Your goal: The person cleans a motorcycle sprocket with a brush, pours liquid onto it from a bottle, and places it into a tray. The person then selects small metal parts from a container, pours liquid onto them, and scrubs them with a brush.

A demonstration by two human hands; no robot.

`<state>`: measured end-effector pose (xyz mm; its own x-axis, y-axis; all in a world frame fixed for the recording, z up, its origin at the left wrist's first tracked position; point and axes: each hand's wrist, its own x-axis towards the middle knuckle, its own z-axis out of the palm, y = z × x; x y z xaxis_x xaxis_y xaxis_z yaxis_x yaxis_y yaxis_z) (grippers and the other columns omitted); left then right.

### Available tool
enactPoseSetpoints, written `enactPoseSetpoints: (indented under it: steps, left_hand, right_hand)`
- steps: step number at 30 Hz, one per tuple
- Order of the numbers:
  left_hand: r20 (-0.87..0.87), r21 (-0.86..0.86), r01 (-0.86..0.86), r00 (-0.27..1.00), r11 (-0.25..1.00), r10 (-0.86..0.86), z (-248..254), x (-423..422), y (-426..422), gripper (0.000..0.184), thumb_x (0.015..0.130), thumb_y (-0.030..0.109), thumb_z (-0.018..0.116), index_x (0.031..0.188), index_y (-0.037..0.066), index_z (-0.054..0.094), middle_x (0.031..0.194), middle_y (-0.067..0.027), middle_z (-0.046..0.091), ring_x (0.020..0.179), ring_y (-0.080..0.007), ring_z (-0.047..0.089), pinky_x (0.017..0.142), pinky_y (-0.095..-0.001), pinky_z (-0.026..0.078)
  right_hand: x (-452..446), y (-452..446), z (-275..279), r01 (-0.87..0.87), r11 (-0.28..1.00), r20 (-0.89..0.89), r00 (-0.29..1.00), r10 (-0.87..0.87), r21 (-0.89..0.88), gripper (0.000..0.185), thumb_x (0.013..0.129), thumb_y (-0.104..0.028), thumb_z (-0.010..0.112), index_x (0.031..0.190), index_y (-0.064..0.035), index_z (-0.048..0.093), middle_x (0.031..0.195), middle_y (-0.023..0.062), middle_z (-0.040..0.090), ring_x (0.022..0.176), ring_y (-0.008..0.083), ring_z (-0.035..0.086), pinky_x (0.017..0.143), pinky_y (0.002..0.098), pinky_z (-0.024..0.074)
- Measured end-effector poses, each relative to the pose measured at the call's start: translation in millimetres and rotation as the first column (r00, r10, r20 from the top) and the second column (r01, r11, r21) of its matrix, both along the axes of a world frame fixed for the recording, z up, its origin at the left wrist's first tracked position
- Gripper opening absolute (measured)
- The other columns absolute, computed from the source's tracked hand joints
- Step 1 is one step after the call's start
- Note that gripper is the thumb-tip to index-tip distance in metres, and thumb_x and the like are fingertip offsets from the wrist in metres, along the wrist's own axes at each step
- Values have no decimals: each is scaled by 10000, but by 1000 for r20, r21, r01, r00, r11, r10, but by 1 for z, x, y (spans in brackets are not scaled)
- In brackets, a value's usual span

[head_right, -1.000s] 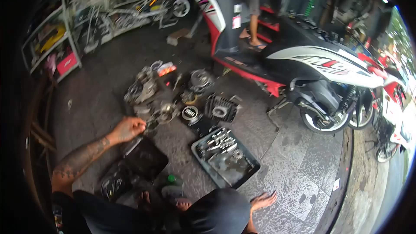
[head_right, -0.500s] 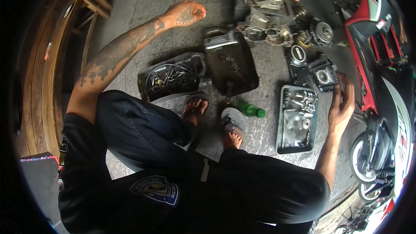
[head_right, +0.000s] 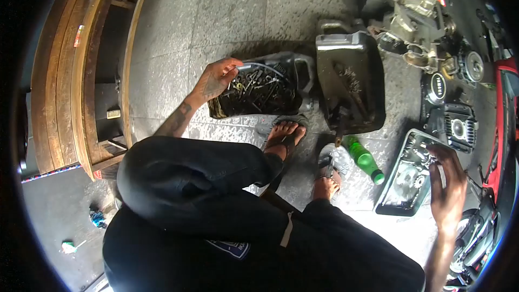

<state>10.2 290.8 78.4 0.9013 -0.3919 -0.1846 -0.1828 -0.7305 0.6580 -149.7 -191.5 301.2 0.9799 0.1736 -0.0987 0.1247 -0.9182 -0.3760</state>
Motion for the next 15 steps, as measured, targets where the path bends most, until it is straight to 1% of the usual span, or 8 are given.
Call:
enactPoseSetpoints:
  steps: [2,3,5,6,9,11,13,15]
  left_hand:
    - [-42,-186,-158,987,970,153,-35,-18,18,214,912,57,552,1116,66,615,914,-49,643,791,-115,583,699,-266,482]
    - [-64,-178,-163,986,970,154,-35,-24,16,214,912,57,552,1116,66,615,914,-49,643,791,-115,583,699,-266,482]
    - [-92,-190,-368,929,910,357,-35,-30,13,217,923,42,533,1125,50,614,968,-37,635,842,-108,578,723,-256,474]
    - [-85,-335,-389,920,858,384,-62,-33,26,222,945,57,506,1143,35,604,991,-43,638,870,-106,581,755,-259,478]
    - [-101,-236,-507,861,829,498,-38,-35,16,230,945,44,505,1155,18,595,990,-46,642,889,-99,588,777,-253,481]
    - [-123,-226,-508,861,831,493,-39,-39,16,258,920,16,534,1171,31,593,995,-45,644,906,-102,594,799,-254,484]
    - [-51,-129,-424,906,897,421,-42,-39,13,279,881,-19,571,1148,54,607,1006,-37,638,907,-112,595,798,-259,485]
    - [-83,-141,-397,918,907,389,-55,-42,9,275,848,-35,595,1097,79,624,1005,-44,630,896,-135,603,786,-267,486]
  right_hand:
    - [13,15,11,-83,996,-93,993,79,-37,260,831,45,530,1078,14,606,1074,188,623,1003,347,612,878,398,473]
    - [22,22,14,-112,993,-126,986,108,-27,274,812,65,536,1073,15,606,1066,190,623,990,349,616,865,400,480]
    - [41,37,10,-175,983,-139,976,167,-46,308,776,102,543,1063,13,609,1036,195,625,942,348,629,825,405,491]
    - [52,48,8,-192,981,-160,969,188,-10,314,772,109,541,1062,10,612,1025,196,625,916,348,632,803,404,496]
    - [78,80,-5,-220,971,-177,956,234,94,314,772,115,545,1060,12,615,964,206,626,858,344,639,735,396,508]
    - [91,94,-25,-249,959,-173,947,270,134,290,791,67,600,1072,-1,623,1004,189,645,916,347,644,796,406,508]
    - [105,116,-45,-270,947,-211,929,303,172,285,796,64,597,1073,2,621,996,186,647,887,345,651,778,404,515]
    - [114,131,-62,-281,937,-244,913,328,208,280,801,61,594,1074,6,619,988,183,648,858,343,658,760,402,522]
